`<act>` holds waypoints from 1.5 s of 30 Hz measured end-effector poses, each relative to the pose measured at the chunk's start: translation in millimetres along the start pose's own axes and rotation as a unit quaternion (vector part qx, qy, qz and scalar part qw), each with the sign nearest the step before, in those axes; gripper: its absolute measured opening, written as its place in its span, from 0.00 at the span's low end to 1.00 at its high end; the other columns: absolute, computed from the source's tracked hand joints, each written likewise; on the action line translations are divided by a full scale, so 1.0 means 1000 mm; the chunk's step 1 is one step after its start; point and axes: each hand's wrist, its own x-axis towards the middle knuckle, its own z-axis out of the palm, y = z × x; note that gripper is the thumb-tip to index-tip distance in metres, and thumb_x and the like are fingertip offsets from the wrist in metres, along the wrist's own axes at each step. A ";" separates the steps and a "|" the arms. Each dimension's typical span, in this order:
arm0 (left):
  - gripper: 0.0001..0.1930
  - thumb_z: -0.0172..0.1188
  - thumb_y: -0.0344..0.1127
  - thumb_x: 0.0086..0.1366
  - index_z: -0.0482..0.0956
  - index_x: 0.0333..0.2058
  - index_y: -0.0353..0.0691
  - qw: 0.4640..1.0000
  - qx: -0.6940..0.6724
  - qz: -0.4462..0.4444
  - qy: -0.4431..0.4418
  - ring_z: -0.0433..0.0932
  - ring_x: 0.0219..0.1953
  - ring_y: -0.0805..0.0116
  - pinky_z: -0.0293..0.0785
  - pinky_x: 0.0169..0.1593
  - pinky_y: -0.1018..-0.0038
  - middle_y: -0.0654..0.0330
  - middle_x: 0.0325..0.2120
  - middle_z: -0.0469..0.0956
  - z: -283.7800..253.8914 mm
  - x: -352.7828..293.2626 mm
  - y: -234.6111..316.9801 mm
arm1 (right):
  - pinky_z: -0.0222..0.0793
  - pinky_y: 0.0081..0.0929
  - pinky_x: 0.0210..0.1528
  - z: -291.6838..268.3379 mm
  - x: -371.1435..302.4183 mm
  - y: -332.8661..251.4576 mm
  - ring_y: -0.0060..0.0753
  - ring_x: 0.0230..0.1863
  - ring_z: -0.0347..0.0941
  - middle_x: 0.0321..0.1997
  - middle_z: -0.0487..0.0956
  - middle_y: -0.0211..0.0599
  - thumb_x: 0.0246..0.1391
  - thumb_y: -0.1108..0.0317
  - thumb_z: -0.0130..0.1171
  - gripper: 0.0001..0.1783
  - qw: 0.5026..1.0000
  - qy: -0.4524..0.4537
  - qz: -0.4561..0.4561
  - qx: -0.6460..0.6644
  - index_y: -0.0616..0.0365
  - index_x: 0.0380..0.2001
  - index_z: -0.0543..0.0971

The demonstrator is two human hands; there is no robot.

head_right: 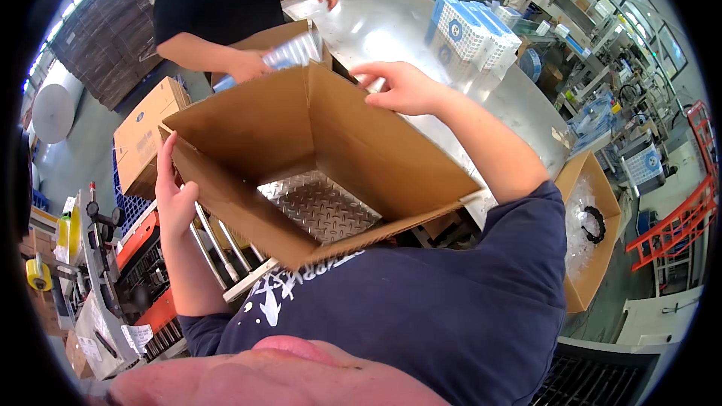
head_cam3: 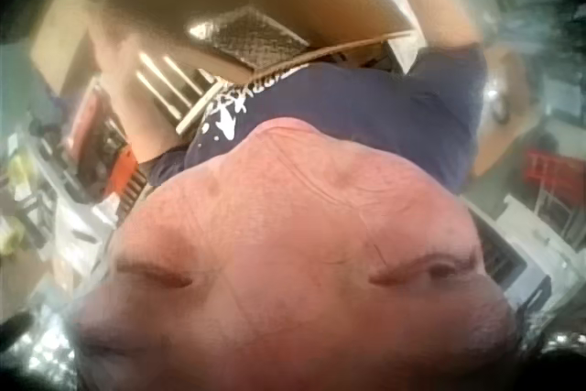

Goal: The person repeatedly picks up stacks of blue and white packaged items from a metal table and places them into cardboard boxes. The camera shakes violently throughout the process, obscuring details of the packing.

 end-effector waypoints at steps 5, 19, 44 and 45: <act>0.37 0.44 0.16 0.45 0.59 0.59 0.40 0.905 0.422 0.050 -0.023 0.55 0.63 0.52 0.50 0.63 0.62 0.49 0.61 0.54 -0.027 0.003 -0.033 | 0.68 0.35 0.50 0.040 0.001 -0.032 0.42 0.47 0.72 0.48 0.75 0.42 0.37 0.58 0.65 0.41 0.929 -0.209 -0.163 -0.260 0.51 0.58 0.63; 0.12 0.62 0.37 0.48 0.77 0.23 0.31 0.740 0.613 -0.202 -0.189 0.75 0.30 0.48 0.71 0.36 0.58 0.44 0.24 0.76 -0.121 0.028 -0.014 | 0.62 0.35 0.45 0.073 0.064 0.075 0.42 0.43 0.63 0.21 0.69 0.31 0.26 0.77 0.52 0.04 0.933 0.196 -0.294 -0.074 0.54 0.11 0.72; 0.53 0.74 0.52 0.31 0.60 0.57 0.37 0.877 0.429 -0.127 -0.177 0.53 0.63 0.54 0.55 0.61 0.57 0.50 0.61 0.53 -0.001 -0.016 -0.121 | 0.61 0.38 0.46 0.041 0.157 0.032 0.38 0.46 0.72 0.44 0.76 0.39 0.47 0.46 0.54 0.24 0.937 -0.063 -0.054 -0.340 0.54 0.39 0.74; 0.54 0.74 0.52 0.31 0.59 0.58 0.37 0.922 0.354 -0.123 -0.100 0.54 0.63 0.55 0.54 0.61 0.57 0.51 0.61 0.54 -0.022 -0.037 -0.149 | 0.60 0.37 0.49 0.055 0.139 0.026 0.38 0.49 0.70 0.46 0.74 0.40 0.46 0.44 0.53 0.27 0.937 -0.083 -0.092 -0.326 0.55 0.42 0.73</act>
